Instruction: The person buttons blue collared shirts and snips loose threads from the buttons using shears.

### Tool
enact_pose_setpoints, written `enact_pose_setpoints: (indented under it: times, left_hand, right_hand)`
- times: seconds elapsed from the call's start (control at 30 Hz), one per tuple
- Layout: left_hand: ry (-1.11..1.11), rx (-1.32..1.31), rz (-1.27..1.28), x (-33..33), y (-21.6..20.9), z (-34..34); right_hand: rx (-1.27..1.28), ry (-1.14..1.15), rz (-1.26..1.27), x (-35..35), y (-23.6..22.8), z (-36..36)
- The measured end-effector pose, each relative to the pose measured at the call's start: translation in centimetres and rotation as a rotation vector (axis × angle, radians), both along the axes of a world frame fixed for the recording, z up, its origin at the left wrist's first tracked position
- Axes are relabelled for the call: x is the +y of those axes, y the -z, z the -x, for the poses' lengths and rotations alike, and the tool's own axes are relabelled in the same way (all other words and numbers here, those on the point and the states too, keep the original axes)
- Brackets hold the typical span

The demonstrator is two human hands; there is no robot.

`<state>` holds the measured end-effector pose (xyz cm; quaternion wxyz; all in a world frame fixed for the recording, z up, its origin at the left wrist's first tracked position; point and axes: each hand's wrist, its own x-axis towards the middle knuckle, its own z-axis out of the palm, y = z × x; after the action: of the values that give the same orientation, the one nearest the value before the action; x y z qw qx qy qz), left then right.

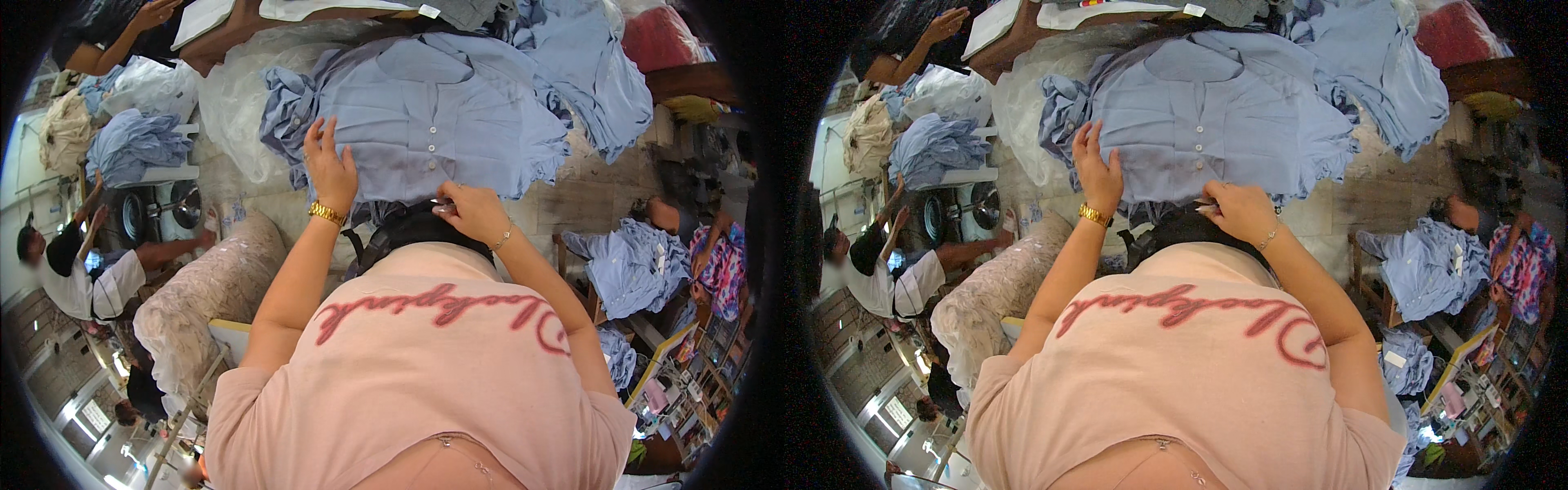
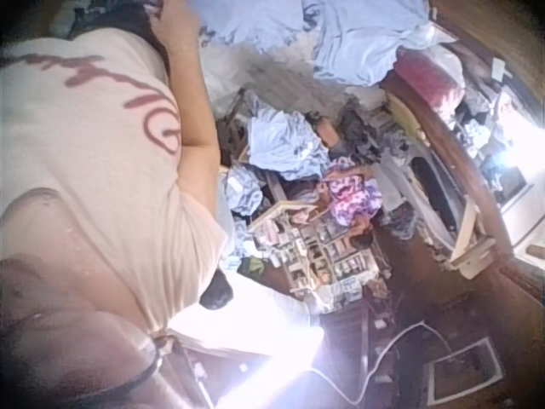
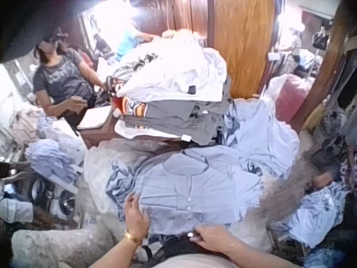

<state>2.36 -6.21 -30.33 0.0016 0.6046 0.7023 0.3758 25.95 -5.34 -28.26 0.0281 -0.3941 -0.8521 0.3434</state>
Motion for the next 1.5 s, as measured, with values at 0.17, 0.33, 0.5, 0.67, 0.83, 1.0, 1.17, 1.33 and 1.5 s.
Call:
enact_pose_setpoints:
  times: [0.17,0.33,0.5,0.67,0.83,1.0,1.17,1.33,1.5]
  left_hand:
    - [0.304,-0.137,0.382,1.0,0.6,-2.5]
    - [0.177,-0.404,0.597,2.0,0.4,-3.5]
    - [0.265,-0.599,0.67,1.5,0.4,-2.0]
    - [0.237,-0.852,0.504,2.0,2.0,-2.8]
    - [-0.005,-0.853,0.582,-0.6,0.7,2.6]
    - [0.059,-0.122,0.247,-0.5,-0.3,2.8]
    - [0.317,-0.338,0.349,3.1,-1.6,-1.3]
    - [0.431,-0.089,0.444,4.8,0.7,-5.1]
    - [0.365,-0.018,0.634,5.7,0.7,-6.3]
  right_hand:
    - [0.28,-0.081,-0.254,0.1,2.8,1.4]
    - [0.304,-0.147,-0.203,0.6,4.9,1.3]
    - [0.45,0.14,0.04,0.6,5.5,1.3]
    - [0.458,0.4,0.145,0.9,3.1,3.0]
    - [0.368,0.359,0.285,0.7,3.1,1.4]
    - [0.349,0.314,0.068,0.6,3.9,1.5]
    - [0.431,0.153,0.096,1.1,2.4,4.4]
    - [0.32,0.302,0.129,0.9,3.8,2.0]
    - [0.366,0.329,0.159,1.2,5.7,0.0]
